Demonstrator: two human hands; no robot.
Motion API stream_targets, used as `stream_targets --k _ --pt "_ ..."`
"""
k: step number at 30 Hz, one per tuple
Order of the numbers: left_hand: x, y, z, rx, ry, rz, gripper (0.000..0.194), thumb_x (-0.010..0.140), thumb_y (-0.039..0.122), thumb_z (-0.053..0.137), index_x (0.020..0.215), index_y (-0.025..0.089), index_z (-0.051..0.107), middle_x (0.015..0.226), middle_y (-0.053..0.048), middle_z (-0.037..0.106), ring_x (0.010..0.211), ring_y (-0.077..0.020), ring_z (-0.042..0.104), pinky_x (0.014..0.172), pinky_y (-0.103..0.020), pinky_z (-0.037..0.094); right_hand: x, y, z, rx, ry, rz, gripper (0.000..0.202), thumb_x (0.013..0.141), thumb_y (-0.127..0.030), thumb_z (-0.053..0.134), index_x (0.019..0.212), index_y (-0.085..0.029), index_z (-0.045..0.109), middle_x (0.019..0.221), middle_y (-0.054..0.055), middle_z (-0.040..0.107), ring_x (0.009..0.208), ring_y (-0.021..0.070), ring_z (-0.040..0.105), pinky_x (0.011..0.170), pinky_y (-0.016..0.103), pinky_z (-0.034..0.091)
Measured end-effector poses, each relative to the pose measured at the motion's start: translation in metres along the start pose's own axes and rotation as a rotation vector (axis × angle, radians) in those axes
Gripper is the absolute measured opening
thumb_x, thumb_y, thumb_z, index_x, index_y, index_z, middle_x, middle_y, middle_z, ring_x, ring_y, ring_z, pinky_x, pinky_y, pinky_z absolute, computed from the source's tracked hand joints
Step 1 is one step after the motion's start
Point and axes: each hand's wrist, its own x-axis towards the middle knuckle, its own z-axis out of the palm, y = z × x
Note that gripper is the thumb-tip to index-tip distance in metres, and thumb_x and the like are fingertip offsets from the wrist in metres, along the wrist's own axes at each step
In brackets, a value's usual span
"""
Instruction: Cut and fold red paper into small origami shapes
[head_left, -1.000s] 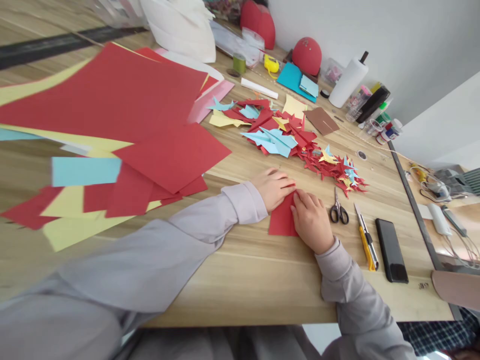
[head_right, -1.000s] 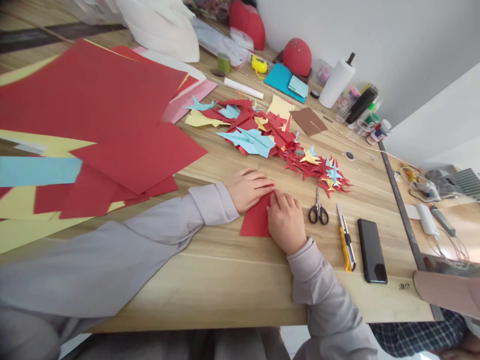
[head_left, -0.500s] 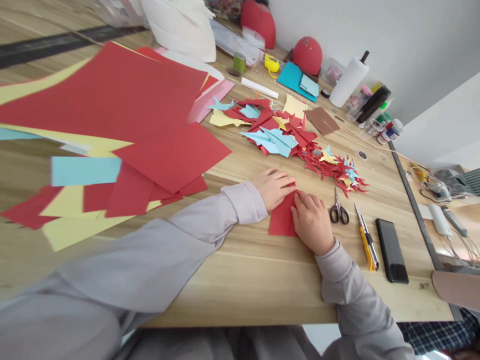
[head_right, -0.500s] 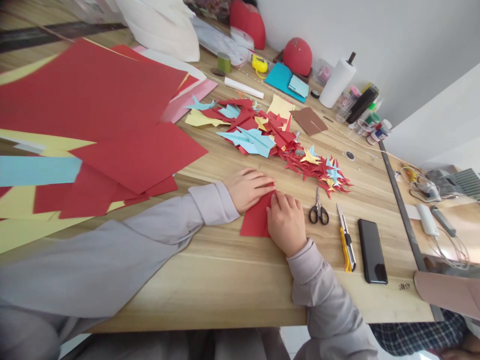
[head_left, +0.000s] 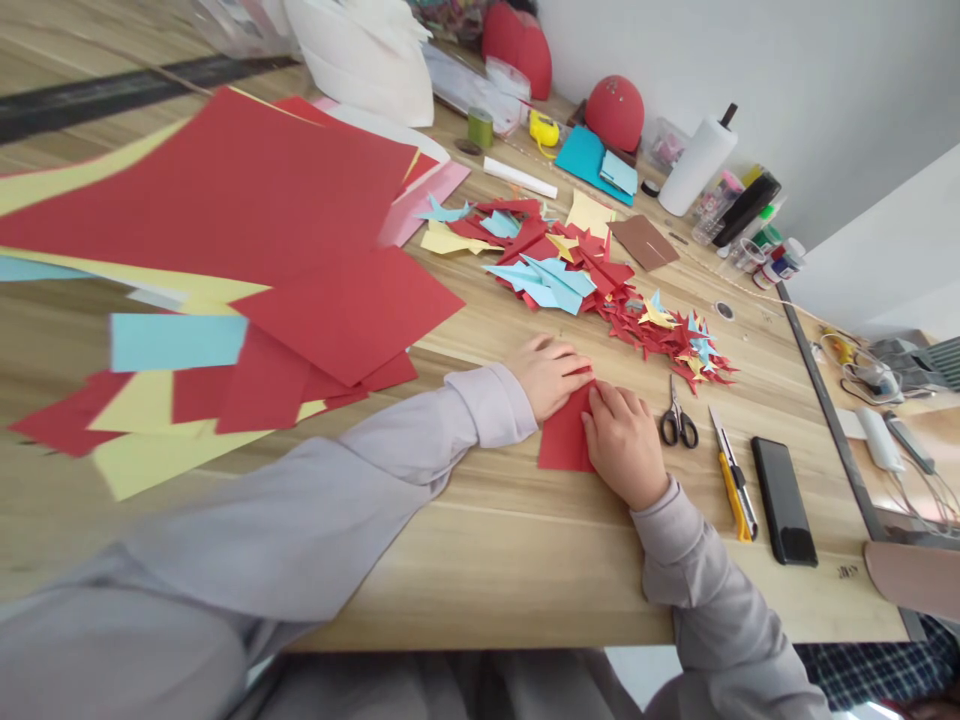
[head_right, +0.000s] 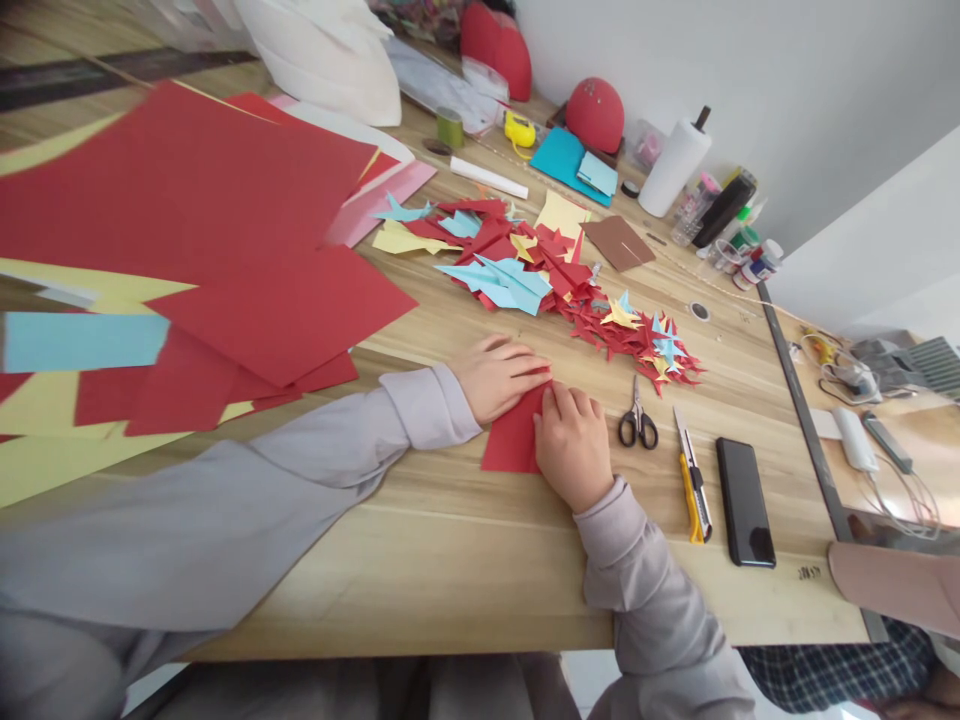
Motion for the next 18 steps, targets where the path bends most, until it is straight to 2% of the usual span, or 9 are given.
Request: stream_targets --k 4,12,18 --pt "0.0 0.0 -0.001 0.023 -0.001 0.004 0.035 0.084 0.023 0.049 0.116 0.025 0.062 0.13 -0.007 0.057 0.113 -0.0244 0.05 0.097 -0.046 0.033 0.0 0.0 0.0 -0.001 0.004 -0.002 0.033 0.092 -0.023 0.043 0.12 -0.012 0.056 0.121 0.017 0.058 0.104 0.0273 0.05 0.084 0.042 0.044" --pt "0.0 -0.002 0.002 -0.021 0.016 0.021 0.034 0.087 0.023 0.045 0.116 0.024 0.062 0.121 -0.006 0.064 0.11 -0.0236 0.052 0.097 -0.047 0.031 0.0 -0.002 0.0 -0.007 -0.008 0.008 0.033 0.092 -0.024 0.042 0.12 -0.011 0.056 0.122 0.016 0.058 0.105 0.0282 0.051 0.084 0.043 0.043" --pt "0.004 -0.01 0.004 -0.033 -0.001 0.002 0.034 0.088 0.022 0.043 0.116 0.026 0.062 0.121 -0.004 0.064 0.109 -0.0217 0.053 0.099 -0.047 0.03 0.003 0.006 0.003 0.202 0.092 0.041 0.03 0.091 -0.022 0.045 0.116 -0.013 0.06 0.119 0.013 0.061 0.105 0.0249 0.053 0.09 0.04 0.045"
